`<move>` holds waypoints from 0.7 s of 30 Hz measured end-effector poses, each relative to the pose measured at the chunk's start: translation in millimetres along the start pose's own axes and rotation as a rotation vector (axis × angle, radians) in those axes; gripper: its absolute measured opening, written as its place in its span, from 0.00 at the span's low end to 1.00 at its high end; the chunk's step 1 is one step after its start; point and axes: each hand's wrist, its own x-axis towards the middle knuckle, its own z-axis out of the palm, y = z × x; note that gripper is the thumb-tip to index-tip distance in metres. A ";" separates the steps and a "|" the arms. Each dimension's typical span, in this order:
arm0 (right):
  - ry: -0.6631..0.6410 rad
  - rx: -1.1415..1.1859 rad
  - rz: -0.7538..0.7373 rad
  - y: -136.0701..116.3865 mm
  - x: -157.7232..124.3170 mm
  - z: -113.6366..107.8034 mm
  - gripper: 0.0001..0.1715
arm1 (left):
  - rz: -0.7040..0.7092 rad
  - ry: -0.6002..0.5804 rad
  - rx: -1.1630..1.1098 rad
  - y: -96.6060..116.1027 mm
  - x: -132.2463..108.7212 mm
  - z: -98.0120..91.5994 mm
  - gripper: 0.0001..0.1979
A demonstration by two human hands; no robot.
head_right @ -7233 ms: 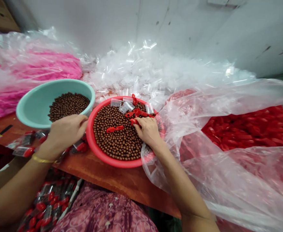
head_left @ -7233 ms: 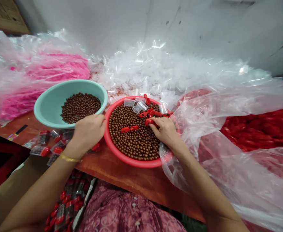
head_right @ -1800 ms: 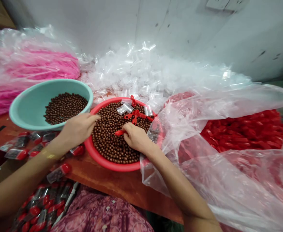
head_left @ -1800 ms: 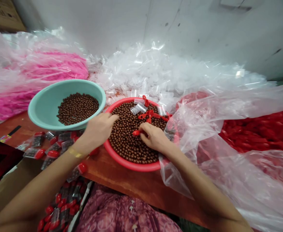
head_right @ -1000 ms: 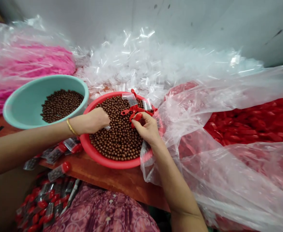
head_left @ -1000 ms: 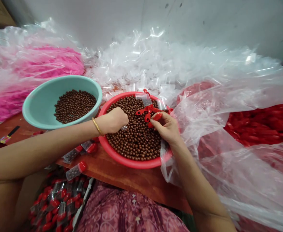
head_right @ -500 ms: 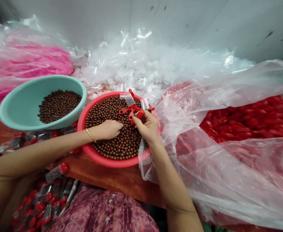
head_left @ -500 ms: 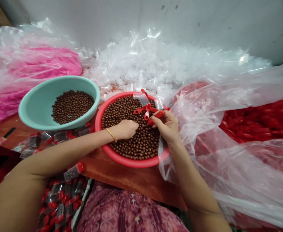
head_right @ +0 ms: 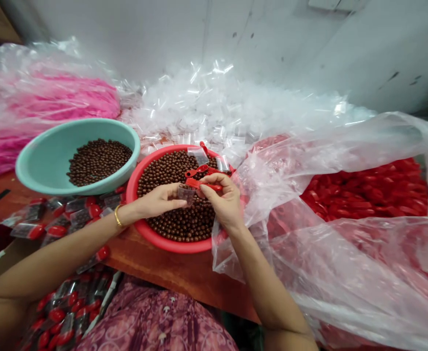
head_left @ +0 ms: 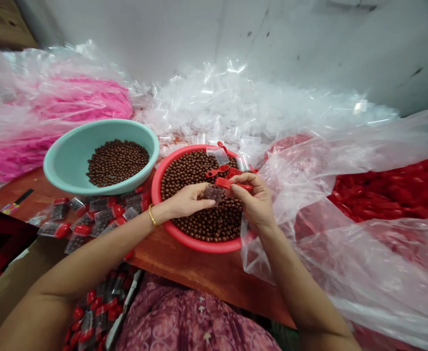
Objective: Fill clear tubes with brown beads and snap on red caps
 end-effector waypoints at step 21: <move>-0.319 -0.864 -0.612 -4.3 -28.3 7.6 0.20 | -0.122 0.161 -0.186 1.1 -25.4 11.5 0.11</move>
